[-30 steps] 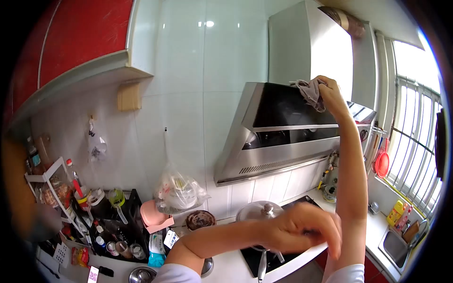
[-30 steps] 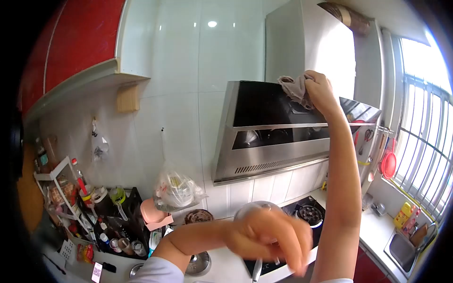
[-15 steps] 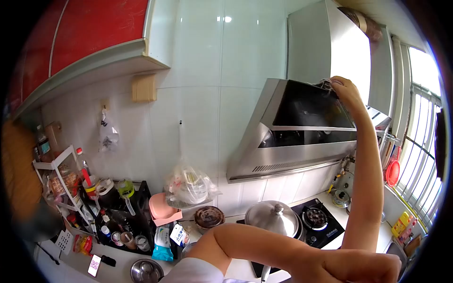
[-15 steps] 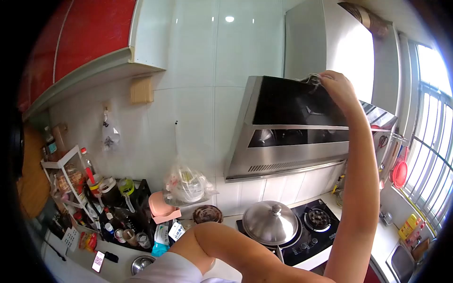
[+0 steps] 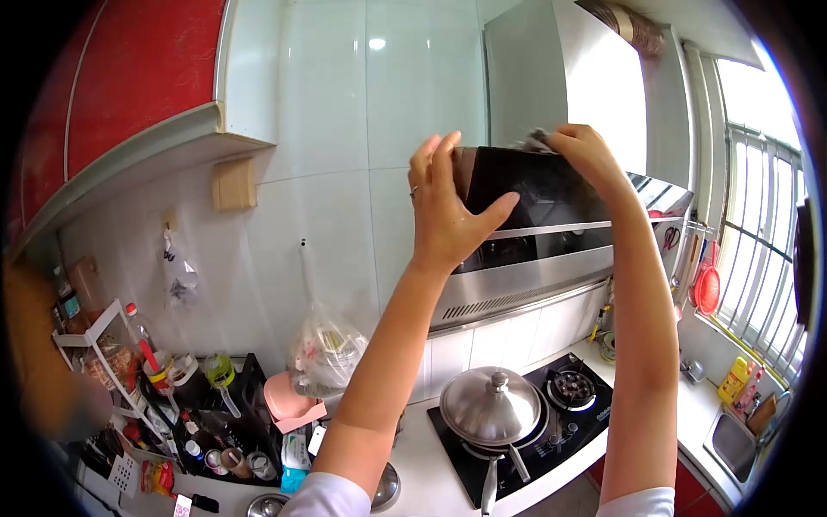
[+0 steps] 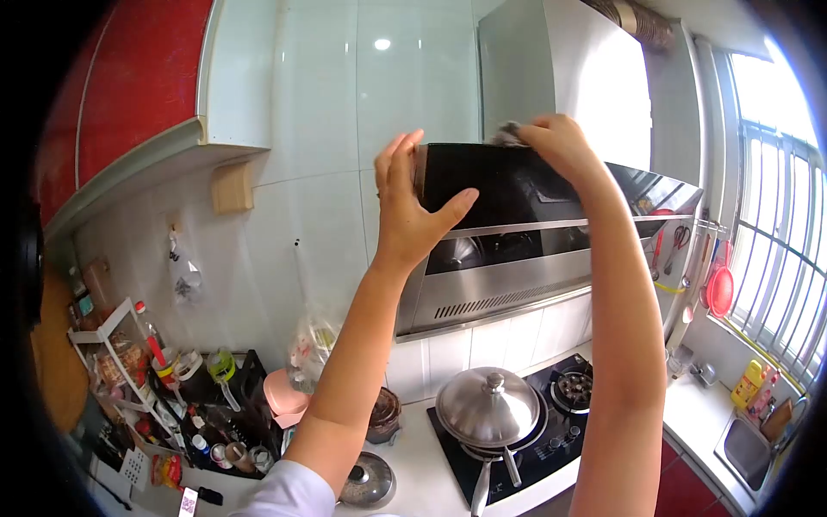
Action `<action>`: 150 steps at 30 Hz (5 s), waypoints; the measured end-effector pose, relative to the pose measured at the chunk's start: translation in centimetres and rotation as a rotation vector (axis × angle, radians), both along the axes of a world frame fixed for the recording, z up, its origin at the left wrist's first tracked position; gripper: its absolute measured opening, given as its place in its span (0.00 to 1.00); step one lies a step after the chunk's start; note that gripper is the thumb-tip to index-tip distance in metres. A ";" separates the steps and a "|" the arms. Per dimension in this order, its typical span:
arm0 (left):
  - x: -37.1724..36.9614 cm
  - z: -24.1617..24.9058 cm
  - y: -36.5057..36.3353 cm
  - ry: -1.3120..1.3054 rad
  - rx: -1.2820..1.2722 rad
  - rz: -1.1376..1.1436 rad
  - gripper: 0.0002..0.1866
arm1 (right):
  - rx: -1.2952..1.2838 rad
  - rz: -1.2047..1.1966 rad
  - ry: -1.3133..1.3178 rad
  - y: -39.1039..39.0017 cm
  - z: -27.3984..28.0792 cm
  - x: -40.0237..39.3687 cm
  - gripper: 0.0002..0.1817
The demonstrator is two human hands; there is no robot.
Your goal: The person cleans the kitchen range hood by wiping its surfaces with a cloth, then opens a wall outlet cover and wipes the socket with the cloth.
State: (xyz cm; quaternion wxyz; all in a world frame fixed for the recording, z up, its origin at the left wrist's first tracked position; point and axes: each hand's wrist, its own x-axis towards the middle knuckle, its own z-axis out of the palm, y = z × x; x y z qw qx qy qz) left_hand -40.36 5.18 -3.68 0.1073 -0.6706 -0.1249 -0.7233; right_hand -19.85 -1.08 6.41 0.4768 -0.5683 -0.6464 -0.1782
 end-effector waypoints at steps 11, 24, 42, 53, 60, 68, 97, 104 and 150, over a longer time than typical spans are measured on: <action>-0.3 -0.3 1.2 0.040 -0.163 -0.455 0.43 | 0.123 0.430 -0.136 -2.9 -1.0 -8.3 0.18; -0.5 -0.3 0.8 0.000 -0.216 -0.464 0.45 | 0.234 0.150 -0.267 -1.7 -0.1 -11.2 0.15; -0.8 -0.3 0.5 -0.012 -0.131 -0.390 0.45 | 0.249 -0.053 0.011 -1.2 -3.3 -3.8 0.29; -1.8 -0.2 1.1 0.104 -0.222 -0.459 0.44 | 0.284 -0.145 -0.010 -0.4 -3.0 1.2 0.22; -2.4 0.5 -0.6 0.173 -0.383 -0.553 0.41 | 0.101 -0.347 -0.264 1.6 -1.3 12.2 0.21; 2.8 1.7 -8.0 0.022 0.394 0.693 0.19 | 0.220 -0.121 -0.117 -0.2 -2.2 9.2 0.21; 4.5 2.8 -5.9 0.250 0.360 0.834 0.12 | -0.239 -0.370 -0.219 2.3 1.5 18.1 0.24; 1.5 4.1 -5.6 0.177 0.476 0.833 0.04 | 0.742 0.083 -0.117 2.2 -5.3 6.2 0.11; 2.9 2.7 -4.5 0.024 0.367 0.582 0.10 | 0.178 0.068 -0.526 5.2 0.3 17.1 0.07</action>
